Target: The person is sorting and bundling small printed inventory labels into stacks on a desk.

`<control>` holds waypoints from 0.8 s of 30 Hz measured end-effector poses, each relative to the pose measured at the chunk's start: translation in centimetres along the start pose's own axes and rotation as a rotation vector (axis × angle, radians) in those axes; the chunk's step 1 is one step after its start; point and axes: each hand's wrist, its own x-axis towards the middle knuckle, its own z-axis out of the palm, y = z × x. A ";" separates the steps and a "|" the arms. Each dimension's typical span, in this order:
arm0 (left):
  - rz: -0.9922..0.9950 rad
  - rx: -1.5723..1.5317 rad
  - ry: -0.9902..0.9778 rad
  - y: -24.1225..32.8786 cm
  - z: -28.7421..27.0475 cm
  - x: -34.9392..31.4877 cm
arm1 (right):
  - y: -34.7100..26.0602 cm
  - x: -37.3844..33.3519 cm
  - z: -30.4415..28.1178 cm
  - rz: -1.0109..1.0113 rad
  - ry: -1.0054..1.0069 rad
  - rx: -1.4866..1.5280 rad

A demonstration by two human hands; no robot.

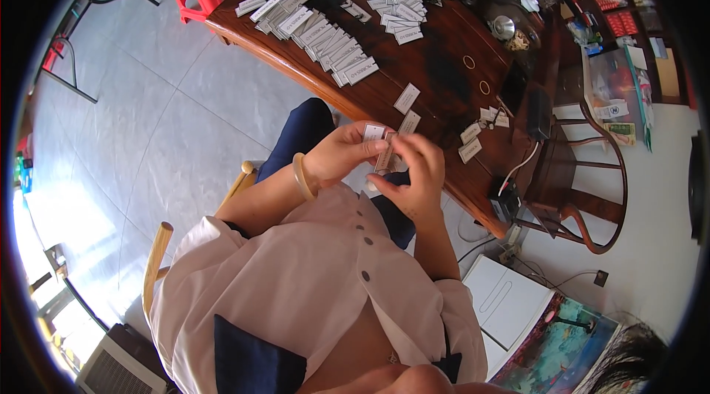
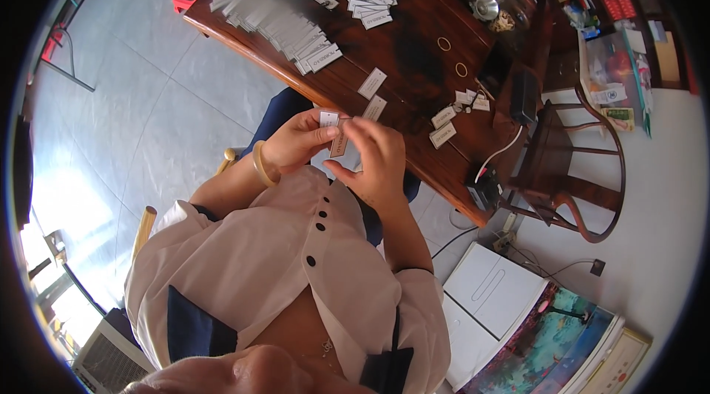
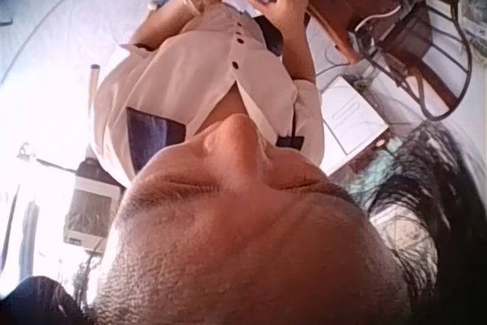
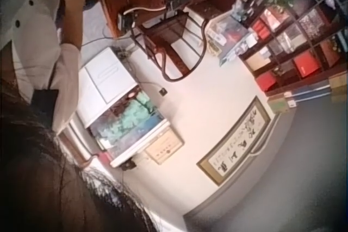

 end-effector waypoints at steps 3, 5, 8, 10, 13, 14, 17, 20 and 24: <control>-0.028 0.161 -0.008 1.1 0.6 -0.3 | 0.2 0.7 -1.2 0.030 -0.086 -0.065; -0.040 0.175 -0.006 1.1 0.9 -0.4 | 0.5 0.7 -1.3 -0.027 -0.131 -0.093; -0.059 0.185 -0.005 0.9 0.7 -0.4 | 0.5 0.7 -1.0 -0.004 -0.123 -0.076; -0.064 0.182 -0.005 0.9 0.7 -0.5 | 0.7 0.6 -0.7 -0.046 -0.092 -0.086; -0.028 0.180 0.064 1.2 1.4 -0.6 | 0.4 0.5 -0.3 -0.041 -0.062 -0.124; -0.037 0.192 0.059 1.4 1.7 -0.7 | 0.2 0.6 -0.1 -0.040 -0.062 -0.124; -0.047 0.242 0.064 1.3 1.9 -0.7 | -0.1 1.0 0.4 -0.090 -0.014 -0.192; -0.070 0.271 0.074 1.2 1.7 -0.5 | 0.1 0.6 0.8 -0.075 -0.025 -0.234; -0.071 0.240 0.089 0.6 1.1 -0.3 | 0.1 0.8 1.3 -0.065 0.002 -0.284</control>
